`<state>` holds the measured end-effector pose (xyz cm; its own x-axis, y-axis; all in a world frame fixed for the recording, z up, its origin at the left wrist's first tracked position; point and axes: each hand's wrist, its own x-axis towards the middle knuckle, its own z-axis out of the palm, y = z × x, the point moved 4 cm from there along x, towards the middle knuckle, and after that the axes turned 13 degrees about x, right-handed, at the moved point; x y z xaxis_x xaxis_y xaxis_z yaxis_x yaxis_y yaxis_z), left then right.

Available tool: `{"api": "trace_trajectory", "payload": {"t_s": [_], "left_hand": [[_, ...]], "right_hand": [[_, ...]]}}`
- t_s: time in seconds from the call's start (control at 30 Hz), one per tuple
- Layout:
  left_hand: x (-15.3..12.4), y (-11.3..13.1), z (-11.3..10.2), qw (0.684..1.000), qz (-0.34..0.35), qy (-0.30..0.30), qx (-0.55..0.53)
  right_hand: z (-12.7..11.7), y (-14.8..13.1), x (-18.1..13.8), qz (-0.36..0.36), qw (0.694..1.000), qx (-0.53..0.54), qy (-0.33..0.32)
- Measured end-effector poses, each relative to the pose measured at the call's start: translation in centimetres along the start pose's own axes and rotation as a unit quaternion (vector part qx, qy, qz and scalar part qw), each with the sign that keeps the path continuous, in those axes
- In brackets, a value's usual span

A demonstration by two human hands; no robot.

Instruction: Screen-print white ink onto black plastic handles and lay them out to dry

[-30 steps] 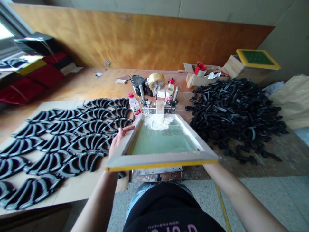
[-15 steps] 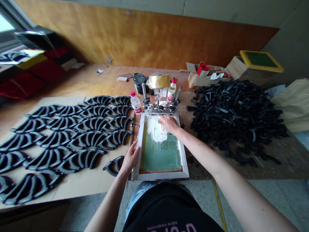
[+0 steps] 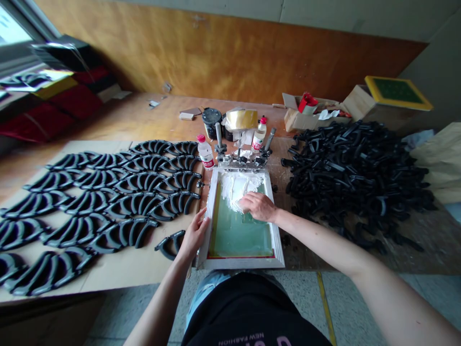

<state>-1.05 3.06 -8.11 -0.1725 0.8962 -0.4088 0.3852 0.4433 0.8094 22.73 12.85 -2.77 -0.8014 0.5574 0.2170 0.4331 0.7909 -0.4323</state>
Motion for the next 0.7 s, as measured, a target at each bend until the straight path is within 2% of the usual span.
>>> {"api": "trace_trajectory", "payload": {"t_s": [0.07, 0.13, 0.23, 0.3, 0.4, 0.47, 0.53, 0.6, 0.7], "left_hand": [[-0.3, 0.7, -0.2, 1.000, -0.008, -0.003, 0.001], [-0.9, 1.6, -0.6, 1.000, -0.013, -0.011, 0.000], [-1.8, 3.7, -2.2, 1.000, 0.016, 0.017, -0.001], [-2.4, 5.3, -3.5, 0.999, 0.028, 0.040, 0.009], [-2.4, 7.8, -4.8, 0.999, 0.015, 0.027, -0.017], [-1.7, 10.2, -5.3, 0.992, 0.056, 0.027, -0.106], [-0.7, 13.0, -5.4, 0.969, 0.135, 0.035, -0.203], [0.3, 15.3, -5.2, 0.948, 0.185, 0.030, -0.256], [1.4, 16.0, -4.3, 0.942, 0.172, 0.052, -0.285]], "right_hand": [[-0.4, 0.1, 0.3, 0.009, 1.000, 0.015, 0.009], [-1.8, 1.2, 1.9, 0.057, 0.997, 0.026, 0.045], [-4.6, 4.0, 5.2, 0.149, 0.982, 0.030, 0.109], [-6.7, 6.2, 6.3, 0.187, 0.972, 0.020, 0.142], [-9.9, 9.5, 4.5, 0.232, 0.947, 0.005, 0.221], [-11.0, 11.5, 1.4, 0.291, 0.916, 0.011, 0.275], [-10.2, 12.7, -1.8, 0.356, 0.888, 0.038, 0.288], [-7.7, 12.5, -4.1, 0.386, 0.881, 0.075, 0.264], [-2.6, 9.9, -4.7, 0.329, 0.920, 0.111, 0.184]]}}
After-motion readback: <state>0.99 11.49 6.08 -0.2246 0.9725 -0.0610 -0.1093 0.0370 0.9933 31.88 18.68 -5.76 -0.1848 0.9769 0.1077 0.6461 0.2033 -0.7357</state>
